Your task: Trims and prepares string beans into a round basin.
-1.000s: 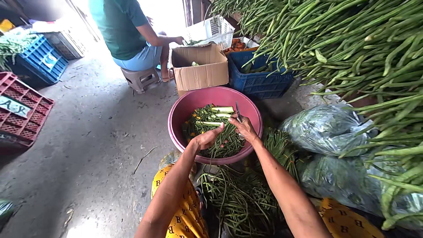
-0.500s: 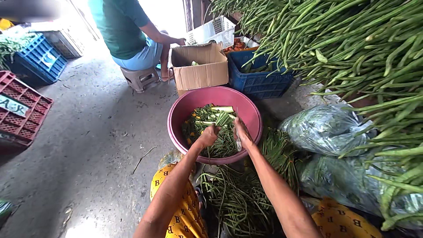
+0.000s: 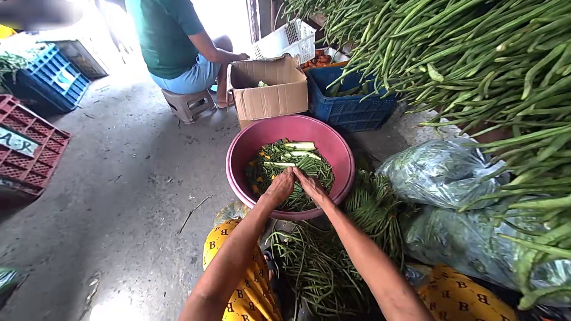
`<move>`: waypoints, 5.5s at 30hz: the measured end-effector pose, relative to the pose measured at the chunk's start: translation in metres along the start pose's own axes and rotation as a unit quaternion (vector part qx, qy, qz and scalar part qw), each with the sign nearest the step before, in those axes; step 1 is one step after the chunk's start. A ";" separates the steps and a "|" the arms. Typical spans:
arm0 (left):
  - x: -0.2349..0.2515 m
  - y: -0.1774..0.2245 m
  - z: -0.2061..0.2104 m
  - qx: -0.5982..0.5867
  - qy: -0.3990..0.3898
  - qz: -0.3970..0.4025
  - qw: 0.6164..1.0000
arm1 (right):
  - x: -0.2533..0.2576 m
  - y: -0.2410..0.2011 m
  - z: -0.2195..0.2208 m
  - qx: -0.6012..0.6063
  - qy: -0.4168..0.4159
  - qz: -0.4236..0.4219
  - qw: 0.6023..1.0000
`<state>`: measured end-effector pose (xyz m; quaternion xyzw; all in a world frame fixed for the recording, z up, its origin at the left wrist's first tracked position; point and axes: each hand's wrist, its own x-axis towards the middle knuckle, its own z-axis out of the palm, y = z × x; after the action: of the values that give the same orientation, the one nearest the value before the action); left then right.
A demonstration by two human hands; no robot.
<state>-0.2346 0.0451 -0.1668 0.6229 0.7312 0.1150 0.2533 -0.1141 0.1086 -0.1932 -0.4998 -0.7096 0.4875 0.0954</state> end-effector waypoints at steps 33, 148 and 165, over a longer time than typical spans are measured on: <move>0.004 -0.002 -0.007 -0.029 0.053 -0.049 0.997 | 0.008 -0.025 -0.020 0.221 -0.097 0.101 0.965; -0.094 0.061 0.095 -0.247 -0.055 0.005 0.967 | -0.152 0.150 -0.068 0.120 0.049 0.079 0.988; -0.105 0.077 0.083 -0.384 -0.106 0.055 0.916 | -0.149 0.109 -0.040 0.440 0.072 -0.076 0.892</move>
<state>-0.1160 -0.0535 -0.1762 0.5254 0.5640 0.3341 0.5424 0.0500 0.0157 -0.2061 -0.3849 -0.4498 0.7035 0.3933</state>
